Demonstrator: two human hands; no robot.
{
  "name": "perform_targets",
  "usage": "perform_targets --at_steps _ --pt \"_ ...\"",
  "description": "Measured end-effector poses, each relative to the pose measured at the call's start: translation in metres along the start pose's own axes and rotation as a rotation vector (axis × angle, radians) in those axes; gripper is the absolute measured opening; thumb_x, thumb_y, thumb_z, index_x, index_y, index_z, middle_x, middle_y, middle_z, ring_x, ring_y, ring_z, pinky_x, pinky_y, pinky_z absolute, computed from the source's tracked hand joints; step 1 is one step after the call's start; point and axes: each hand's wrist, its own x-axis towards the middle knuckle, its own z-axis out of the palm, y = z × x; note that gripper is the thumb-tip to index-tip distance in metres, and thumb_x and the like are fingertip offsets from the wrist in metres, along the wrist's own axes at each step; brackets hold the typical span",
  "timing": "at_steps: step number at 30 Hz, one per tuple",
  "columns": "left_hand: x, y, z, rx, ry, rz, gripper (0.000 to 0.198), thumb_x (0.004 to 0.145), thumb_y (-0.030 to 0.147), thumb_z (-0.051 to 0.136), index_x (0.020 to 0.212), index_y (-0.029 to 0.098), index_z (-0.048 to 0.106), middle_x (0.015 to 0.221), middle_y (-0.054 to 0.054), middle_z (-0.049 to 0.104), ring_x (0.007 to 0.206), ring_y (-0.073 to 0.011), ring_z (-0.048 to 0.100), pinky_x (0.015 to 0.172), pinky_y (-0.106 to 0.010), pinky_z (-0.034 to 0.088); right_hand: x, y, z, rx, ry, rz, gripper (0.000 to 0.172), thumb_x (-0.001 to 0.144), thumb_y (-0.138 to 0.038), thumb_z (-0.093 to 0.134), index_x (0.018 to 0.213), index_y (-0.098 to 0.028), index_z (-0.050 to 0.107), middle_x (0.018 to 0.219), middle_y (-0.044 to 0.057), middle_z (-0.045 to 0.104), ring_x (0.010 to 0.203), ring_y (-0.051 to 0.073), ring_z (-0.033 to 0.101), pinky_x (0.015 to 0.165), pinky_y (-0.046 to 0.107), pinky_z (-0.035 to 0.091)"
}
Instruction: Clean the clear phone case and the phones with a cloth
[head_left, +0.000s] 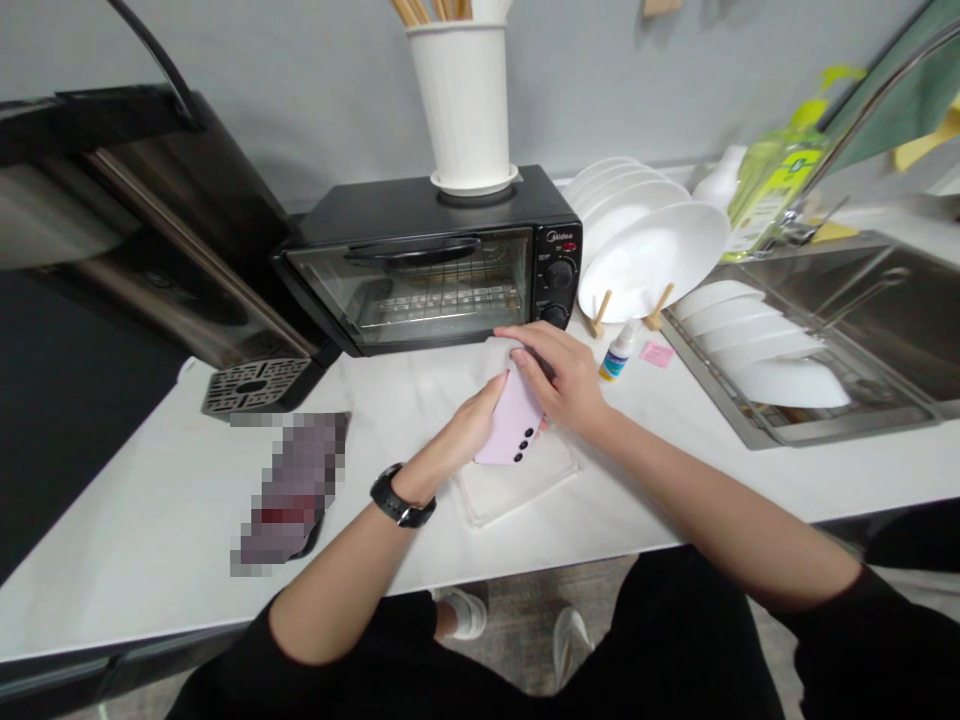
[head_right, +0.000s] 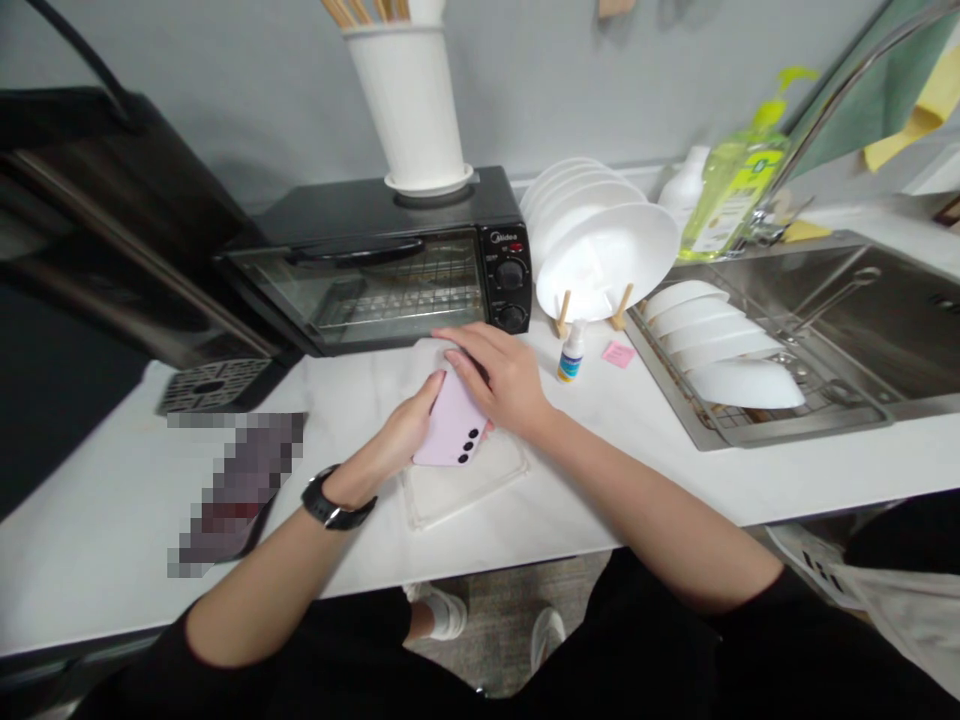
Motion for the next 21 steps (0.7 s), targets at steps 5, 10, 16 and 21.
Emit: perform_targets --at_steps 5,10,16,21 --pt "-0.003 0.007 -0.001 -0.072 -0.006 0.032 0.070 0.098 0.074 0.043 0.111 0.014 0.077 0.078 -0.010 0.079 0.070 -0.0264 0.074 0.060 -0.033 0.057 0.002 0.002 -0.002 -0.009 0.038 0.018 0.038 0.109 -0.035 0.050 0.143 -0.026 0.063 0.128 0.011 0.073 0.115 0.025 0.070 0.098 0.044 0.058" --pt "-0.006 0.011 0.002 -0.026 -0.022 -0.011 0.069 0.096 0.075 0.048 0.113 0.015 0.078 0.076 -0.011 0.079 0.070 -0.0269 0.075 0.061 -0.034 0.057 0.001 0.002 -0.001 0.020 0.027 -0.005 0.036 0.109 -0.031 0.050 0.140 -0.022 0.066 0.121 0.011 0.076 0.108 0.023 0.072 0.093 0.039 0.059" --pt "-0.008 0.015 0.000 -0.108 -0.056 0.088 0.080 0.097 0.080 0.036 0.118 0.014 0.075 0.086 -0.013 0.080 0.076 -0.0288 0.077 0.067 -0.036 0.059 0.001 0.002 -0.002 -0.012 0.060 0.017 0.039 0.109 -0.036 0.050 0.145 -0.026 0.062 0.133 0.011 0.072 0.121 0.025 0.068 0.103 0.044 0.056" --pt "-0.003 0.004 0.000 -0.016 0.032 -0.018 0.056 0.096 0.067 0.056 0.106 0.016 0.076 0.072 -0.007 0.076 0.063 -0.0240 0.072 0.057 -0.031 0.055 -0.001 -0.001 0.000 0.007 0.038 -0.024 0.035 0.109 -0.031 0.051 0.138 -0.022 0.067 0.121 0.012 0.076 0.109 0.023 0.072 0.095 0.040 0.059"
